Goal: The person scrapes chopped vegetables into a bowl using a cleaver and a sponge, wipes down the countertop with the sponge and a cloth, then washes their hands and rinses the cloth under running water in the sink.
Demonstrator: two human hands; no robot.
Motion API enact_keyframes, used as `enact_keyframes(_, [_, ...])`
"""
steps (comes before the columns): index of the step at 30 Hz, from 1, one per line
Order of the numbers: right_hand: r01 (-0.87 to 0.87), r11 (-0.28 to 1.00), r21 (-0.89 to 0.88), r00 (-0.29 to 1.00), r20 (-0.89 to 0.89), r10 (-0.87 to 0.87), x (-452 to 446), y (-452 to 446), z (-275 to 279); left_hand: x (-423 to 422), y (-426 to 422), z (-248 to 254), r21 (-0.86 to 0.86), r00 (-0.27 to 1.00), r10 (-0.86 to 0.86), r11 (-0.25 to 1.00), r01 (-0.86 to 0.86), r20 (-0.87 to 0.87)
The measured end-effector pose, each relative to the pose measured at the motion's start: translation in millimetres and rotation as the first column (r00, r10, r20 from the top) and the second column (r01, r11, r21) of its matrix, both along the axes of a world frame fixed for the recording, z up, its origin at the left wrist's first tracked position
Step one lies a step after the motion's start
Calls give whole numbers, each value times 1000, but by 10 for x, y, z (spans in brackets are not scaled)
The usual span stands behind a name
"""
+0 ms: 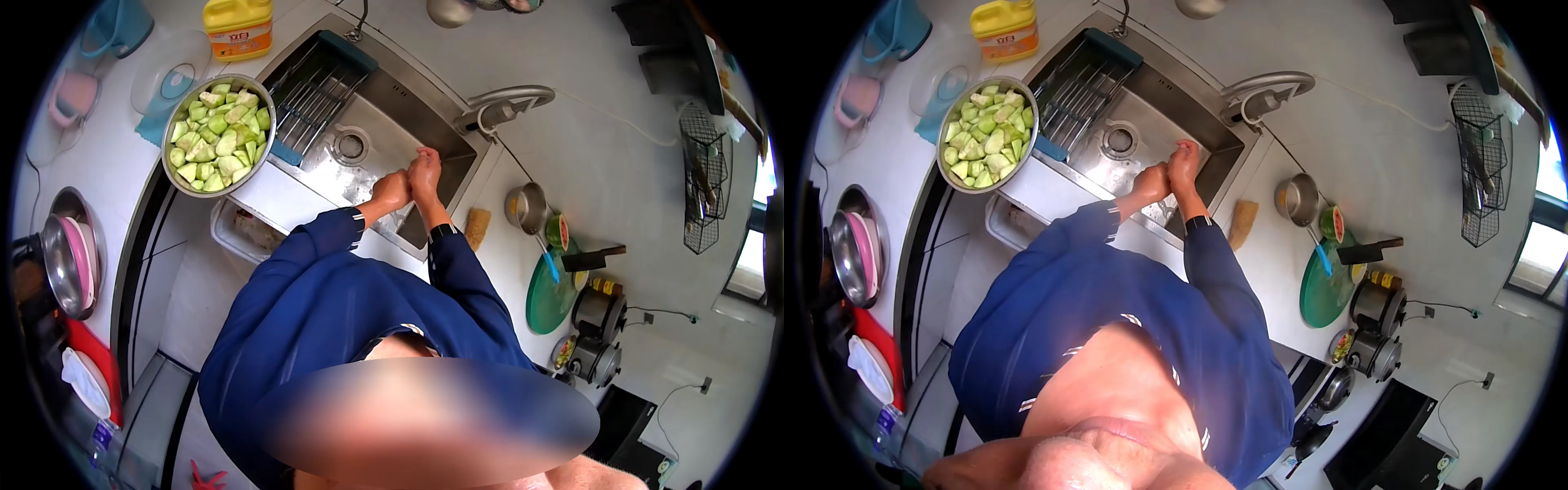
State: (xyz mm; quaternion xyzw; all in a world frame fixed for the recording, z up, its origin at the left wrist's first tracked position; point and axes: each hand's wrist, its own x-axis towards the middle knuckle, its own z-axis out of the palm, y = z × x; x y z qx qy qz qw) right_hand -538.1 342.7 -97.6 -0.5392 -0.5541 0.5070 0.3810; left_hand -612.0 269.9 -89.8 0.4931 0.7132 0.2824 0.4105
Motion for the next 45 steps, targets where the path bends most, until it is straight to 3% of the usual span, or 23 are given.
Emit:
enact_keyframes(2, [130, 991, -35, 991, 32, -129, 16, 26, -82, 5, 7, -65, 93, 998, -12, 996, 17, -59])
enact_keyframes(6, [285, 936, -207, 935, -157, -319, 44, 33, -70, -65, 40, -65, 203, 973, -102, 968, 145, -208])
enact_keyframes(9, [295, 899, -325, 907, -201, -370, 106, 83, -154, -61, 64, -247, 373, 960, -70, 912, 172, -271])
enact_keyframes(11, [234, 885, -402, 900, -256, -354, 202, 142, -221, -35, 18, -221, 390, 973, -15, 915, 107, -232])
enact_keyframes(12, [146, 917, -370, 949, -209, -236, 230, 191, -154, -38, 20, -152, 401, 977, 16, 913, 72, -212])
enact_keyframes(14, [-33, 945, -325, 995, -100, 0, 306, 169, 97, -63, 22, -14, 209, 997, 29, 978, -13, -72])
enact_keyframes(15, [-120, 978, -170, 992, 13, 124, 356, 93, 268, -70, 9, 10, 101, 999, 46, 994, -45, -2])
enact_keyframes(16, [-228, 974, -22, 963, 143, 228, 399, -15, 484, -8, 62, -340, 265, 995, 47, 962, -69, 87])
enact_keyframes(17, [-349, 931, 109, 908, 285, 307, 436, -130, 696, -92, 76, -339, 42, 916, 2, 999, -21, 401])
enact_keyframes(19, [-647, 702, 299, 679, 644, 351, 468, -358, 1143, -337, 84, -103, -291, 488, 135, 921, 259, 862])
enact_keyframes(20, [-779, 536, 326, 535, 792, 295, 482, -399, 1247, -420, 7, 203, -306, 381, 168, 889, 341, 909])
enact_keyframes(23, [-887, 360, 291, 391, 887, 246, 570, -339, 1204, -291, 62, 193, -130, 56, 128, 700, 703, 990])
enact_keyframes(27, [-918, 287, 275, 385, 794, 470, 486, -225, 1382, -221, 26, 340, -48, -4, 83, 609, 791, 997])
enact_keyframes(29, [-931, 354, 89, 293, 760, 580, 461, -204, 1431, -246, 48, 373, -40, 29, 27, 609, 792, 999])
enact_keyframes(31, [-896, 421, -142, 208, 704, 679, 462, -148, 1396, -298, 55, 473, -148, 258, -76, 650, 745, 963])
enact_keyframes(33, [-866, 481, -135, 255, 709, 658, 440, -147, 1259, -279, 129, 373, -181, 437, -191, 714, 677, 879])
enact_keyframes(35, [-815, 552, -177, 251, 751, 610, 398, -155, 1098, -239, 177, 239, -163, 710, -401, 796, 583, 579])
enact_keyframes(37, [-731, 632, -259, 184, 817, 547, 343, -169, 922, -240, 166, 164, -44, 856, -493, 862, 505, 157])
enact_keyframes(38, [-701, 674, -231, 231, 821, 522, 346, -162, 772, -248, 149, 139, 30, 876, -477, 877, 479, -71])
enact_keyframes(44, [-559, 829, 19, 596, 704, 386, 355, -292, 264, -524, 63, 334, 152, 826, -432, 847, 509, -362])
enact_keyframes(45, [-435, 886, -158, 692, 570, 442, 303, -324, 316, -545, 81, 321, 158, 808, -436, 835, 528, -396])
